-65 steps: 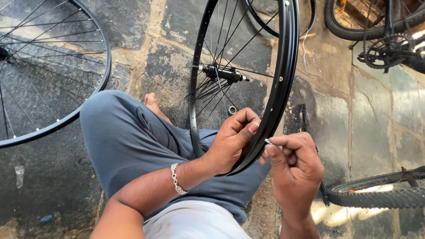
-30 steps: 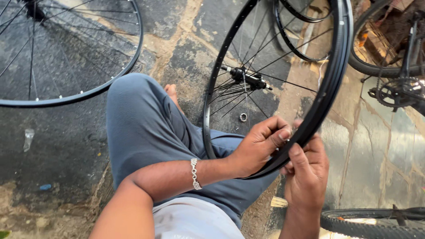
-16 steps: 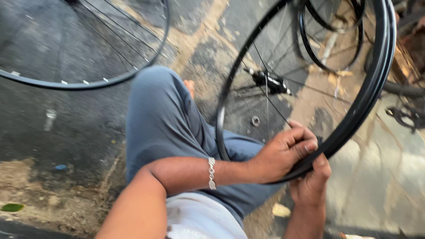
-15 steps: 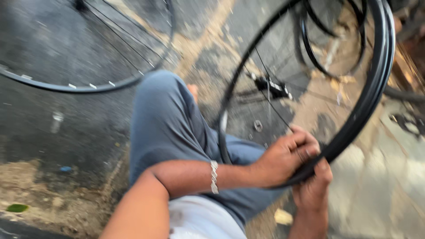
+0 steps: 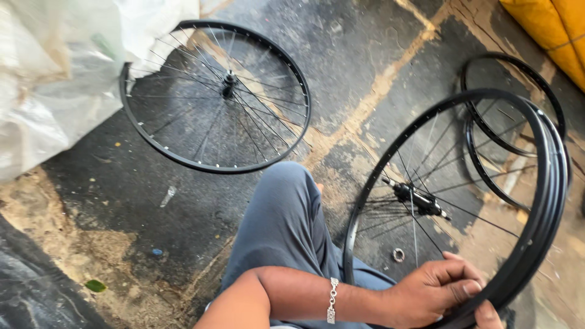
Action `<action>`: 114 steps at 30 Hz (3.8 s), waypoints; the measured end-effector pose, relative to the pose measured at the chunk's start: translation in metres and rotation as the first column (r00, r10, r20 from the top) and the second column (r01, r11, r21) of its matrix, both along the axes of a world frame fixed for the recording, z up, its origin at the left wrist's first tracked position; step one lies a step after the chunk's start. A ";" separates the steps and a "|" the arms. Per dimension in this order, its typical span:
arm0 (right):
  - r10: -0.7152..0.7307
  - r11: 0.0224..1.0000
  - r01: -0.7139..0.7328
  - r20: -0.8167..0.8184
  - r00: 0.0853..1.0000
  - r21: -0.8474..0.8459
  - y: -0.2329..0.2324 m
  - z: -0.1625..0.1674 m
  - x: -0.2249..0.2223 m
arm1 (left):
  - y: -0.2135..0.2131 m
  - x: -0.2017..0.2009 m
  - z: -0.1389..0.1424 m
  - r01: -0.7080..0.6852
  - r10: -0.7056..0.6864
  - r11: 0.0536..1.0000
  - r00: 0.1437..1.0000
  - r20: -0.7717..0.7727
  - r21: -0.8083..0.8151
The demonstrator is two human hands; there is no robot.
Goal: The person sits on the ground and installs a black rim onto a bicycle wheel hub. They thread the spokes through the rim holes and secure them by hand, rotating the wheel to access different sections.
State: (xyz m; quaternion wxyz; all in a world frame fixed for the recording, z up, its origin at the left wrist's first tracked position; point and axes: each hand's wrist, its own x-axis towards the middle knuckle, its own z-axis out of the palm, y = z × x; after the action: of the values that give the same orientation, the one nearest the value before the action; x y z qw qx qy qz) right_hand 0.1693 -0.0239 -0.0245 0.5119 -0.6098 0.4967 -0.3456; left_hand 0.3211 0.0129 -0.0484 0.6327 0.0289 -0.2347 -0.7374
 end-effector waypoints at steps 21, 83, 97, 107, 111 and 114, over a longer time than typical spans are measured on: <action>-0.543 0.609 0.455 0.077 0.836 -0.649 -0.037 -0.078 -0.013 | -0.009 -0.017 -0.024 0.130 -0.131 0.991 0.991 -0.031 -0.036; -0.035 0.996 0.054 0.226 0.974 -0.078 -0.006 0.004 0.029 | -0.364 0.110 -0.187 -0.441 0.223 0.855 0.789 0.573 0.274; -0.009 0.999 -0.005 0.353 0.935 0.038 -0.016 -0.020 -0.013 | -0.395 0.108 -0.185 -0.533 0.238 0.843 0.496 0.835 0.076; -0.034 0.998 0.050 0.291 0.956 -0.045 -0.012 -0.016 -0.007 | -0.372 0.118 -0.195 -0.376 0.028 0.901 0.548 0.836 0.216; -0.048 0.997 0.061 0.262 0.964 -0.042 -0.013 -0.015 -0.011 | -0.363 0.114 -0.207 -0.310 -0.036 0.910 0.602 0.798 0.275; -0.041 0.999 0.042 0.332 0.942 0.003 -0.016 -0.015 -0.017 | -0.363 0.111 -0.211 -0.303 0.014 0.916 0.678 0.735 0.262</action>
State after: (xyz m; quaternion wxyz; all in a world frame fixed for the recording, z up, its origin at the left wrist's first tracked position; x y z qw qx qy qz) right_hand 0.1523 -0.0402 -0.0400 0.5795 -0.5334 0.4155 -0.4551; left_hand 0.4318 -0.3500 -0.2589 0.5356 0.4523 -0.3194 -0.6376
